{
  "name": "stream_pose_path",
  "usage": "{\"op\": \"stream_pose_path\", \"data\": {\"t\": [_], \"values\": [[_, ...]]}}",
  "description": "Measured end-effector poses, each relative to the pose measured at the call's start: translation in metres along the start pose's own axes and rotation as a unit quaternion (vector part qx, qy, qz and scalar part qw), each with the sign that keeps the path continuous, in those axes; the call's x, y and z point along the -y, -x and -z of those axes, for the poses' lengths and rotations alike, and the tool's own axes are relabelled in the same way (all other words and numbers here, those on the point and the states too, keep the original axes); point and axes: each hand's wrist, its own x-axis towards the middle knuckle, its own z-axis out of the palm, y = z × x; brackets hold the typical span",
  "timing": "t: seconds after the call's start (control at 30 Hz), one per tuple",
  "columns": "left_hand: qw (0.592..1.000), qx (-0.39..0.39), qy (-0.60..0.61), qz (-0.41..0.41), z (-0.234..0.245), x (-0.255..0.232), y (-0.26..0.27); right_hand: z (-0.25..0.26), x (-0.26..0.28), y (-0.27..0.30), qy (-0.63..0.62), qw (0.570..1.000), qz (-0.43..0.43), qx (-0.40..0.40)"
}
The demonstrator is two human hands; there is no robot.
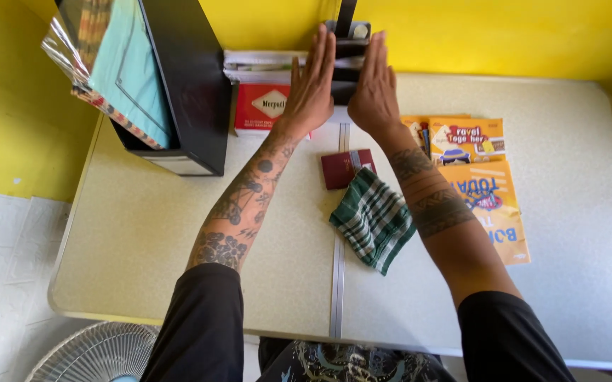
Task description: Organizing brown envelopes into a file holder and cleaning small notebooks and passports with a cloth.
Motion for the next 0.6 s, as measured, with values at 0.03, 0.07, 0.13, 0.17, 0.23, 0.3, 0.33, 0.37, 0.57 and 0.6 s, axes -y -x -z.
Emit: {"op": "stream_pose_path", "data": {"t": [0.03,0.07,0.13,0.17,0.23,0.3,0.33,0.37,0.57,0.6], "values": [[1.000,0.004,0.000,-0.001,-0.001,0.000,0.018,0.006,-0.002,0.020,-0.002,1.000,-0.004,0.001],[0.996,-0.081,0.037,-0.010,-0.001,0.000,0.036,0.011,-0.004,0.038,-0.027,0.999,0.005,-0.024],[0.983,-0.167,0.074,-0.019,-0.006,-0.003,0.076,0.024,-0.005,0.081,-0.052,0.997,0.015,-0.052],[0.988,-0.130,0.082,-0.005,-0.013,-0.008,0.104,0.031,-0.003,0.110,-0.027,0.999,-0.023,0.035],[0.991,-0.090,0.093,0.011,-0.026,-0.012,0.141,0.045,0.011,0.152,0.000,0.990,-0.062,0.124],[0.996,-0.023,0.087,0.008,-0.039,-0.015,0.167,0.060,0.037,0.185,0.000,0.964,-0.116,0.241],[0.995,-0.014,0.093,0.012,-0.043,-0.018,0.174,0.064,0.045,0.193,0.000,0.961,-0.123,0.249],[0.994,-0.002,0.105,0.005,-0.045,-0.016,0.176,0.066,0.053,0.195,-0.011,0.971,-0.104,0.215],[0.975,0.018,0.217,0.042,-0.032,-0.019,0.163,0.068,0.062,0.207,0.007,0.981,-0.111,0.156],[0.962,0.026,0.263,0.072,-0.032,-0.019,0.161,0.067,0.059,0.212,-0.022,0.977,-0.135,0.166]]}}
